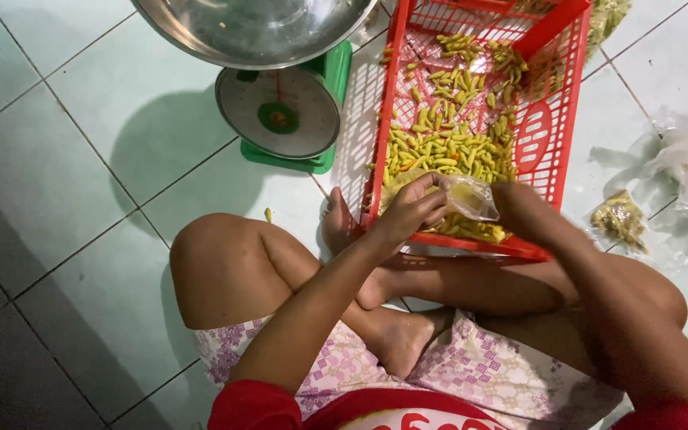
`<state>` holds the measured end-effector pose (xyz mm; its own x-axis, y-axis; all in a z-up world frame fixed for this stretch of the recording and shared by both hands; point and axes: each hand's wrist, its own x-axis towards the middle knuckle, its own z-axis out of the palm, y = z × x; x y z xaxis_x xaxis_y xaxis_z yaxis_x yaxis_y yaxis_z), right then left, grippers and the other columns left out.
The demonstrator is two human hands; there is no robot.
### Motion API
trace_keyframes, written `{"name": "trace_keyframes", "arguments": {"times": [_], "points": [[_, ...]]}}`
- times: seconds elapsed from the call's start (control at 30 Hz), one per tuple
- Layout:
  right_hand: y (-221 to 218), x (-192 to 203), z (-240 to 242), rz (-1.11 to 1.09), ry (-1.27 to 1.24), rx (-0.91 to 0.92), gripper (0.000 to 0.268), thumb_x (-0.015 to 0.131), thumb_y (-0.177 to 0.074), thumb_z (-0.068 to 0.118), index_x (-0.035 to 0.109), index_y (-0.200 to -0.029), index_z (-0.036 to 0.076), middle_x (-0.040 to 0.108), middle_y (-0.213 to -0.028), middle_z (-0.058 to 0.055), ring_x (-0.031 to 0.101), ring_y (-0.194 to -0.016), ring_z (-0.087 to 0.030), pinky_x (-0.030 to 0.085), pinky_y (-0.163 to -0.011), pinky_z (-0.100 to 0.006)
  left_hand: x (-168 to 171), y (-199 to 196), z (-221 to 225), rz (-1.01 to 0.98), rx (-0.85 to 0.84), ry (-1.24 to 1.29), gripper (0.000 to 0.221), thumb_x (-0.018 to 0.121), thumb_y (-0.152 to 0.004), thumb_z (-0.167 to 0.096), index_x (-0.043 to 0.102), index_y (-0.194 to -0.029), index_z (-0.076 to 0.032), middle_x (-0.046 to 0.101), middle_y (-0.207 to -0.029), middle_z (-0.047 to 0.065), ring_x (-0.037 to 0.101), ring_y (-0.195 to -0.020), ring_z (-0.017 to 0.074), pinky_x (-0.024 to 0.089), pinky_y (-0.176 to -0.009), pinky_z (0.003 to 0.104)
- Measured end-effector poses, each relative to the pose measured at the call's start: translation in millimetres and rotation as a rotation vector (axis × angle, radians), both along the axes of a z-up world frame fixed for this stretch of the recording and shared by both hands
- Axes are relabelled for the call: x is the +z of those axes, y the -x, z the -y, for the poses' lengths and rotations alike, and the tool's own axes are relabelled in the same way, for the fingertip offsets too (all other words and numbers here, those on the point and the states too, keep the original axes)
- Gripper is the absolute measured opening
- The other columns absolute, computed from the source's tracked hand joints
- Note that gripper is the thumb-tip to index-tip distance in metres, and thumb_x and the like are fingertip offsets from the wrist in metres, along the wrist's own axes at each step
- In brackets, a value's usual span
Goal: The person is manually picking up small green chilies from a red plastic crate and placing them into small plastic bags.
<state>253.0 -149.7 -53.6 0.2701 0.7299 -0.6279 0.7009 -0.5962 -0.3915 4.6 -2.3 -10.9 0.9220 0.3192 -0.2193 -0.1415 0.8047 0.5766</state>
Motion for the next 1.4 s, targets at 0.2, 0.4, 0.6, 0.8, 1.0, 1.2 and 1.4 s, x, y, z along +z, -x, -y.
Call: {"name": "trace_keyframes", "arguments": {"times": [0.2,0.4,0.6,0.8,1.0,1.2,1.4], "points": [[19.4,177.7,-29.4,-0.066,-0.108,-0.263,0.04,0.077,-0.084,0.001,0.075,-0.123,0.005,0.082,-0.101,-0.018,0.076,-0.079,-0.027,0.063,-0.068,-0.039,-1.1,-1.7,0.0,-0.031,-0.033,-0.024,0.011,0.052,-0.102,-0.009,0.055,-0.113,-0.007,0.041,-0.069,-0.008,0.032,-0.057,0.0018,0.022,-0.051,0.018],[46.7,205.4,-47.9,-0.225,-0.098,-0.134,0.035,0.078,-0.079,0.014,0.08,-0.113,0.004,0.089,-0.096,-0.014,0.087,-0.082,-0.024,0.071,-0.078,-0.037,-3.1,-11.3,6.5,-0.004,-0.076,-0.128,0.012,0.054,-0.104,-0.016,0.056,-0.113,-0.009,0.044,-0.068,-0.009,0.033,-0.054,0.0009,0.023,-0.048,0.018],[64.9,182.0,-60.1,-0.443,-0.118,-0.383,0.035,0.068,-0.091,0.011,0.072,-0.122,-0.004,0.081,-0.101,-0.023,0.078,-0.087,-0.03,0.066,-0.081,-0.039,-1.6,-12.0,9.7,-0.016,-0.059,-0.076,0.023,0.051,-0.1,-0.008,0.053,-0.122,-0.002,0.044,-0.068,-0.007,0.033,-0.054,0.0024,0.025,-0.05,0.019],[55.1,170.9,-61.9,-0.532,-0.112,-0.449,0.04,0.057,-0.098,0.021,0.067,-0.127,-0.004,0.074,-0.11,-0.022,0.075,-0.096,-0.031,0.063,-0.092,-0.041,-9.1,-12.0,10.9,-0.073,-0.053,-0.111,0.033,0.056,-0.102,-0.017,0.055,-0.13,0.001,0.05,-0.071,-0.006,0.036,-0.055,0.0007,0.029,-0.049,0.017],[72.5,204.7,-82.5,-0.528,-0.033,-0.58,0.052,0.041,-0.102,0.031,0.062,-0.137,-0.001,0.068,-0.137,-0.022,0.068,-0.122,-0.032,0.053,-0.113,-0.041,-1.9,-17.3,12.0,-0.006,-0.071,-0.05,0.02,0.055,-0.103,-0.017,0.051,-0.118,-0.005,0.041,-0.064,-0.007,0.031,-0.052,0.0033,0.021,-0.048,0.021],[49.9,165.1,-63.7,-0.753,-0.042,-0.526,0.057,0.05,-0.09,0.006,0.047,-0.146,0.001,0.057,-0.147,-0.026,0.063,-0.132,-0.04,0.047,-0.12,-0.051,0.8,-18.9,11.0,-0.017,-0.077,-0.054,0.026,0.052,-0.104,-0.016,0.051,-0.124,0.0,0.042,-0.066,-0.007,0.03,-0.053,0.0026,0.022,-0.049,0.019],[63.4,178.6,-70.4,-0.472,0.046,-0.237,0.06,0.058,-0.089,0.024,0.048,-0.147,0.014,0.074,-0.129,-0.02,0.077,-0.115,-0.031,0.066,-0.1,-0.049,0.4,-18.6,12.1,-0.027,-0.087,-0.072,0.021,0.054,-0.101,-0.017,0.052,-0.118,-0.004,0.042,-0.068,-0.008,0.031,-0.053,0.0021,0.022,-0.048,0.019]]}}
